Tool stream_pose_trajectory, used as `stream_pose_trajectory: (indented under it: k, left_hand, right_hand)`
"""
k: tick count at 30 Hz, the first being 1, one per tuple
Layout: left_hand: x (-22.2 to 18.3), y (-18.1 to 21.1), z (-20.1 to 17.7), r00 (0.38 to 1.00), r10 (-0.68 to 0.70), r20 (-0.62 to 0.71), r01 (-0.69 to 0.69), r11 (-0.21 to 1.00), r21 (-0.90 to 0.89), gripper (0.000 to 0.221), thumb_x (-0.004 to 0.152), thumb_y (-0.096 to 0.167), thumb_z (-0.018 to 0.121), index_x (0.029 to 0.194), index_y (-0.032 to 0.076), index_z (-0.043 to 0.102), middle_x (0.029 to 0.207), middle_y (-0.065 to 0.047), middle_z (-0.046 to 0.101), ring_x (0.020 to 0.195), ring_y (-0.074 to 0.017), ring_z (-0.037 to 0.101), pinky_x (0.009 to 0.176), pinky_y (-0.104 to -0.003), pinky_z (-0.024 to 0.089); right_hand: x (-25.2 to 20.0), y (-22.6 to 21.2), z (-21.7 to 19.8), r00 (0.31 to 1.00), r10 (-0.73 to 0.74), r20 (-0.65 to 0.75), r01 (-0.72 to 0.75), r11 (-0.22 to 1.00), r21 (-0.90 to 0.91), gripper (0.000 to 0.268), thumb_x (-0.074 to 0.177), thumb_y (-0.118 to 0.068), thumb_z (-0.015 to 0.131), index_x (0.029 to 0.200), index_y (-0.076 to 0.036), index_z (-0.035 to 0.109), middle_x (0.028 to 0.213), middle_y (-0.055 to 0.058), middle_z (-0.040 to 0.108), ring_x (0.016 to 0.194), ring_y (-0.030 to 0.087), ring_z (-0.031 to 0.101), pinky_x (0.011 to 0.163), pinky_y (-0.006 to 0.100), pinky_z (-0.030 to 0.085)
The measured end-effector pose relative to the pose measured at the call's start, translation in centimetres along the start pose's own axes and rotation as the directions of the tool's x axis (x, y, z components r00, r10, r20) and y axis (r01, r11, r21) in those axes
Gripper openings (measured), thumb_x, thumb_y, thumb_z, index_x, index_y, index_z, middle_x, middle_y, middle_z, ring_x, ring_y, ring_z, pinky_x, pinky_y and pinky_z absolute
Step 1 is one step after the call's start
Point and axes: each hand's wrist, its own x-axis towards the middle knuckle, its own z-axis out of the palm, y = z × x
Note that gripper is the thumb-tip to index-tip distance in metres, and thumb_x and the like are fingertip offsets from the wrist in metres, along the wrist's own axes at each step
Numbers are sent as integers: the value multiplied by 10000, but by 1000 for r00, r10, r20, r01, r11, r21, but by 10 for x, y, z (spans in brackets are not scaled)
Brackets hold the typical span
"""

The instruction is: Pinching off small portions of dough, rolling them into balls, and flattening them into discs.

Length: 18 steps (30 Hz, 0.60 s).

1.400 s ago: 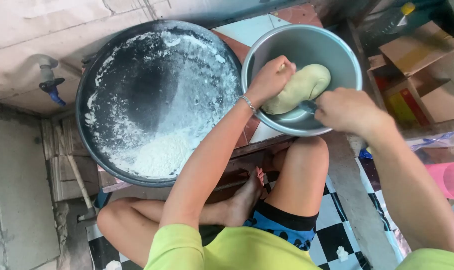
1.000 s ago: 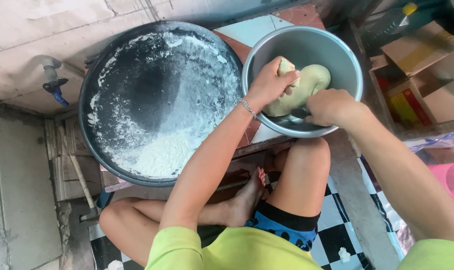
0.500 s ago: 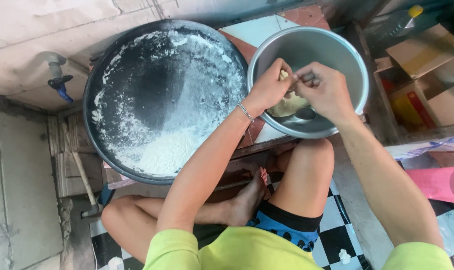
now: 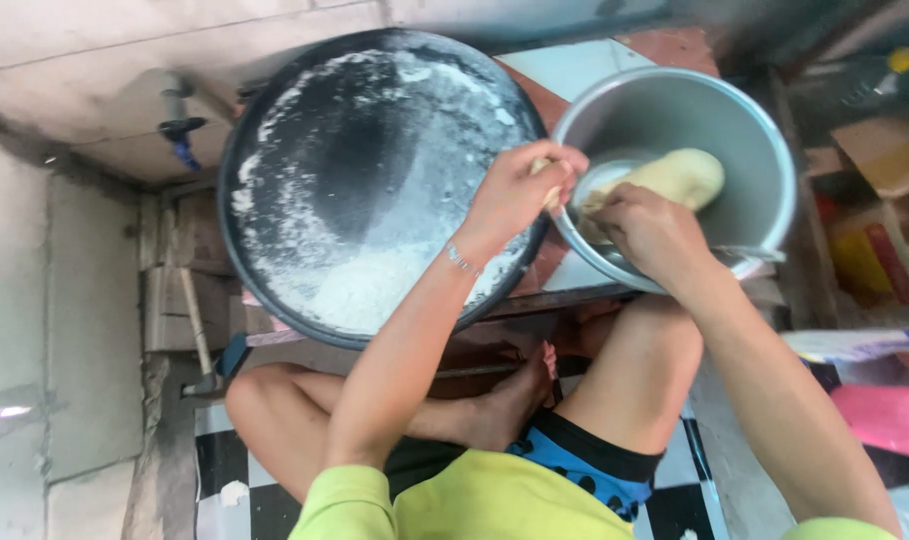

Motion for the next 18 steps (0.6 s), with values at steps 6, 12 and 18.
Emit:
stream_pose_trajectory:
  k: [6,12,18]
  left_hand:
    - [-60,-2,-57,957,-140,-253,-20,841,-541,378,1096,316,466,943,55,693,477,13,267,347,-151,352,307,-265,311]
    - [-99,-25,-49,977,14,-212,-178,599,-780,528,1111,243,459,1593,78,325,1505,-241,508,1350,-298,551,1002,-336,538]
    - [-121,-15,-43,953,-18,-302,-234,590,-773,813,989,760,297,1588,218,388,1630,-144,375,1441,-281,425,1159,-420,389]
  right_hand:
    - [8,-17,-14,998,64,-17,-64,998,-14,246,920,-289,684,1153,-244,750,1111,61,645,923,399,701,876,503,602]
    - [37,-153,-22,755,-239,-611,553,732,398,421,1001,-503,580,1172,-142,715,1069,19,693,1089,260,663,1036,419,472]
    - [64,-203,19,837,49,-545,539,93,837,737,1124,-455,152,855,25,643,411,-2,407,413,157,479,557,295,447]
